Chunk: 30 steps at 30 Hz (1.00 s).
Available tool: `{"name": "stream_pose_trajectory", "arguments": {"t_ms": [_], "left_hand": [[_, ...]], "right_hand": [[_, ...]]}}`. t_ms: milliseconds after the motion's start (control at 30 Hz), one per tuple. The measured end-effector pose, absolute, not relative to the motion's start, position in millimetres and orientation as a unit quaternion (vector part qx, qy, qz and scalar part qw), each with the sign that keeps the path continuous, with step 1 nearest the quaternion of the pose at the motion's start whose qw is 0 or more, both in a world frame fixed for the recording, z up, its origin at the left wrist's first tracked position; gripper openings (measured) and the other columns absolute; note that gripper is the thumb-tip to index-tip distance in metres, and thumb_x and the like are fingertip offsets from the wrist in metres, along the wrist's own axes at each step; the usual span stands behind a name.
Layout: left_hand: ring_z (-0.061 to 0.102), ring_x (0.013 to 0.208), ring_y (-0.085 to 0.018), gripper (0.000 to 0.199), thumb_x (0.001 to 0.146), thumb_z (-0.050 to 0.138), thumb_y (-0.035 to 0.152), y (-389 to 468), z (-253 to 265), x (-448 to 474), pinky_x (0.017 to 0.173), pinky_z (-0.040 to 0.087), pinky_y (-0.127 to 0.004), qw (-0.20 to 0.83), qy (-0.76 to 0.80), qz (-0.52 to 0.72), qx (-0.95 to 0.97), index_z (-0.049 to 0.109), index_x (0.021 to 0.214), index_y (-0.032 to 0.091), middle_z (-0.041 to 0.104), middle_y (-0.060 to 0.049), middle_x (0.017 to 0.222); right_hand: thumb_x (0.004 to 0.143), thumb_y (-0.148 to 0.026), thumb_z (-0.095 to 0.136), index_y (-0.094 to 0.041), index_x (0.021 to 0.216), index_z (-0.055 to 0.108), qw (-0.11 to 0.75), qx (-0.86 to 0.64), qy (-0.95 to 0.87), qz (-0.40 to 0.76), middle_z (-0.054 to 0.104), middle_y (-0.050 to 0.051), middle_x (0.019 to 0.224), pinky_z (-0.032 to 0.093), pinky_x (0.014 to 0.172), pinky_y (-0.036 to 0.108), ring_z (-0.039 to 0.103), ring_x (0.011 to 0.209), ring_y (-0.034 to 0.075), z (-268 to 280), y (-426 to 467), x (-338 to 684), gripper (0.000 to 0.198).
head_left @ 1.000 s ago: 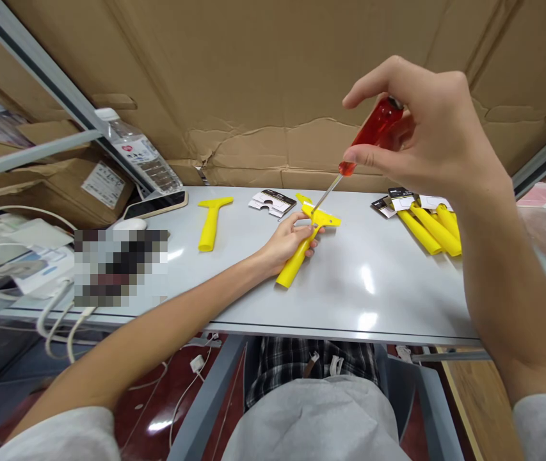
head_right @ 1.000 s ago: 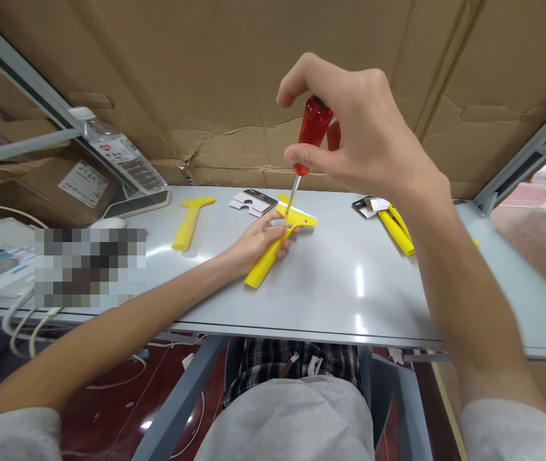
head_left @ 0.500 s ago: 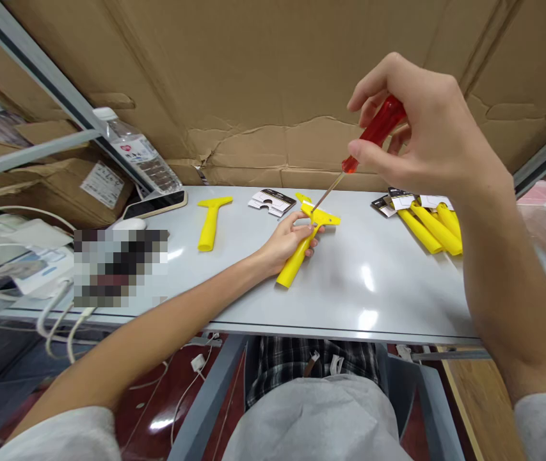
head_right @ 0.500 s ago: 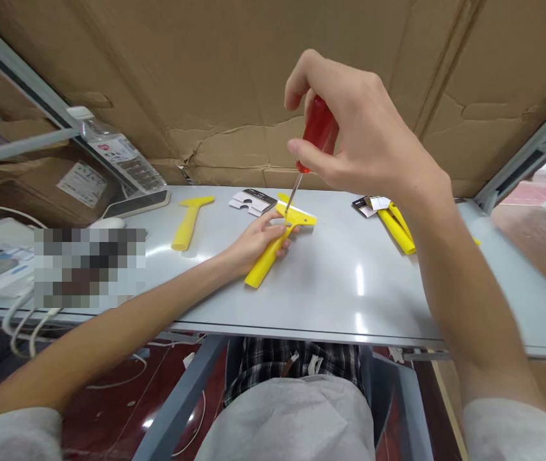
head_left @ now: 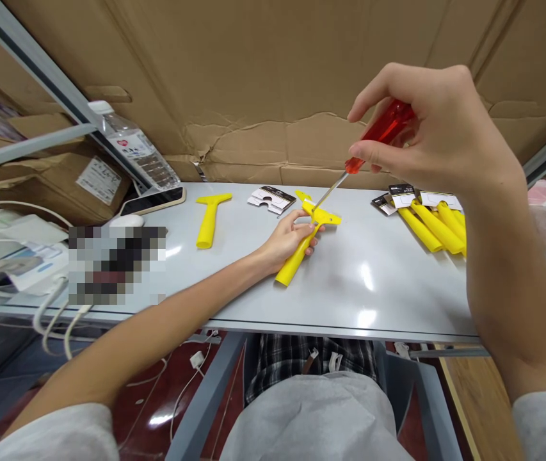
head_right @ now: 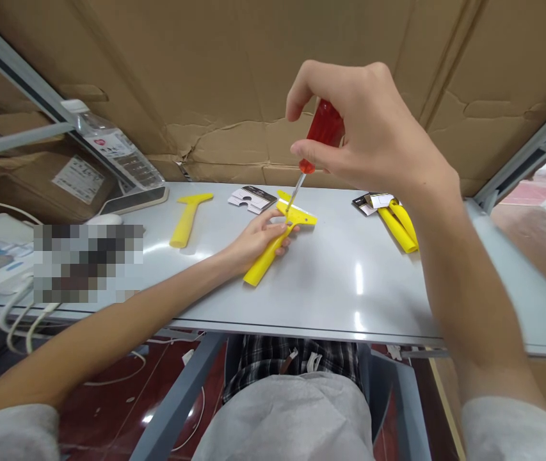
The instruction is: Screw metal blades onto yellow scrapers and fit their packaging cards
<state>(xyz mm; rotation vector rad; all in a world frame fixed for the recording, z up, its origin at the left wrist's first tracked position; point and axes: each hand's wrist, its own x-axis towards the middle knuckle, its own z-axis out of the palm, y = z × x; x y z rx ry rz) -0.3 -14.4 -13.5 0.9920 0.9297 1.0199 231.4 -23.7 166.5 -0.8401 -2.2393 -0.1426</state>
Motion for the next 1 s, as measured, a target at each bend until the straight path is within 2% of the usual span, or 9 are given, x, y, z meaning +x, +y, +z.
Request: {"name": "stream_pose_trajectory", "arguments": {"t_ms": [200, 333, 400, 500, 633, 700, 800, 933, 1000], "left_hand": [[0.061, 0.062, -0.011, 0.023, 0.099, 0.068, 0.014, -15, -11, 1, 0.053, 0.043, -0.025, 0.655, 0.430, 0.448, 0.430, 0.059, 0.120, 0.021, 0.079, -0.013, 0.108], [0.061, 0.062, -0.010, 0.026, 0.097, 0.071, 0.015, -14, -13, 0, 0.053, 0.044, -0.024, 0.660, 0.416, 0.453, 0.432, 0.059, 0.119, 0.021, 0.078, -0.012, 0.108], [0.061, 0.063, -0.010, 0.026, 0.097, 0.073, 0.016, -15, -13, 0, 0.053, 0.044, -0.023, 0.661, 0.413, 0.454, 0.433, 0.059, 0.118, 0.021, 0.078, -0.012, 0.108], [0.061, 0.063, -0.010, 0.024, 0.097, 0.070, 0.015, -15, -12, 0, 0.053, 0.044, -0.023, 0.658, 0.422, 0.451, 0.431, 0.059, 0.118, 0.021, 0.078, -0.012, 0.109], [0.062, 0.065, -0.011, 0.027, 0.097, 0.068, 0.016, -15, -7, 0, 0.055, 0.048, -0.026, 0.651, 0.426, 0.449, 0.439, 0.059, 0.122, 0.021, 0.078, -0.012, 0.114], [0.066, 0.068, -0.013, 0.031, 0.097, 0.068, 0.015, -14, -4, 0, 0.059, 0.052, -0.029, 0.635, 0.435, 0.457, 0.445, 0.057, 0.125, 0.021, 0.079, -0.012, 0.113], [0.070, 0.075, -0.016, 0.030, 0.098, 0.066, 0.014, -11, -1, -2, 0.066, 0.056, -0.032, 0.619, 0.444, 0.480, 0.435, 0.056, 0.126, 0.022, 0.080, -0.012, 0.114], [0.071, 0.081, -0.018, 0.027, 0.100, 0.064, 0.014, -5, -1, -4, 0.069, 0.055, -0.033, 0.627, 0.432, 0.496, 0.417, 0.058, 0.125, 0.022, 0.080, -0.013, 0.114], [0.071, 0.080, -0.019, 0.028, 0.099, 0.067, 0.014, -2, -3, -5, 0.069, 0.054, -0.034, 0.635, 0.429, 0.492, 0.414, 0.059, 0.124, 0.022, 0.080, -0.013, 0.113]], "right_hand": [[0.090, -0.029, 0.081, -0.015, 0.107, 0.074, 0.344, -0.359, -0.866, -0.042, 0.076, -0.005, 0.087, 0.049, 0.074, 0.017, 0.068, 0.075, 0.003, 168, -27, 229, 0.023], [0.093, -0.033, 0.078, -0.015, 0.107, 0.073, 0.342, -0.402, -0.847, -0.066, 0.071, -0.008, 0.076, 0.056, 0.092, 0.024, 0.061, 0.067, 0.000, 169, -26, 229, 0.023], [0.093, -0.039, 0.078, -0.015, 0.108, 0.073, 0.328, -0.412, -0.847, -0.072, 0.073, -0.006, 0.080, 0.056, 0.086, 0.023, 0.063, 0.070, 0.001, 171, -28, 233, 0.029], [0.086, -0.043, 0.086, -0.017, 0.103, 0.075, 0.271, -0.418, -0.867, -0.032, 0.076, -0.005, 0.086, 0.051, 0.067, 0.019, 0.069, 0.074, 0.005, 178, -32, 245, 0.033], [0.083, -0.031, 0.088, -0.022, 0.098, 0.080, 0.205, -0.441, -0.874, -0.021, 0.077, -0.005, 0.086, 0.049, 0.061, 0.019, 0.070, 0.072, 0.006, 176, -38, 271, 0.019], [0.078, -0.032, 0.090, -0.023, 0.091, 0.079, 0.195, -0.457, -0.866, -0.049, 0.074, -0.005, 0.075, 0.041, 0.054, 0.020, 0.063, 0.062, 0.006, 165, -39, 285, 0.019], [0.078, -0.032, 0.082, -0.020, 0.085, 0.073, 0.199, -0.488, -0.847, -0.077, 0.072, -0.003, 0.076, 0.041, 0.059, 0.023, 0.059, 0.062, 0.008, 136, -43, 304, 0.016], [0.073, -0.042, 0.069, -0.019, 0.083, 0.060, 0.225, -0.551, -0.802, -0.056, 0.069, 0.002, 0.076, 0.040, 0.062, 0.027, 0.057, 0.062, 0.012, 91, -49, 324, 0.026], [0.074, -0.048, 0.066, -0.021, 0.086, 0.059, 0.222, -0.601, -0.767, -0.043, 0.071, 0.005, 0.082, 0.043, 0.066, 0.031, 0.062, 0.067, 0.017, 72, -49, 332, 0.030]]}}
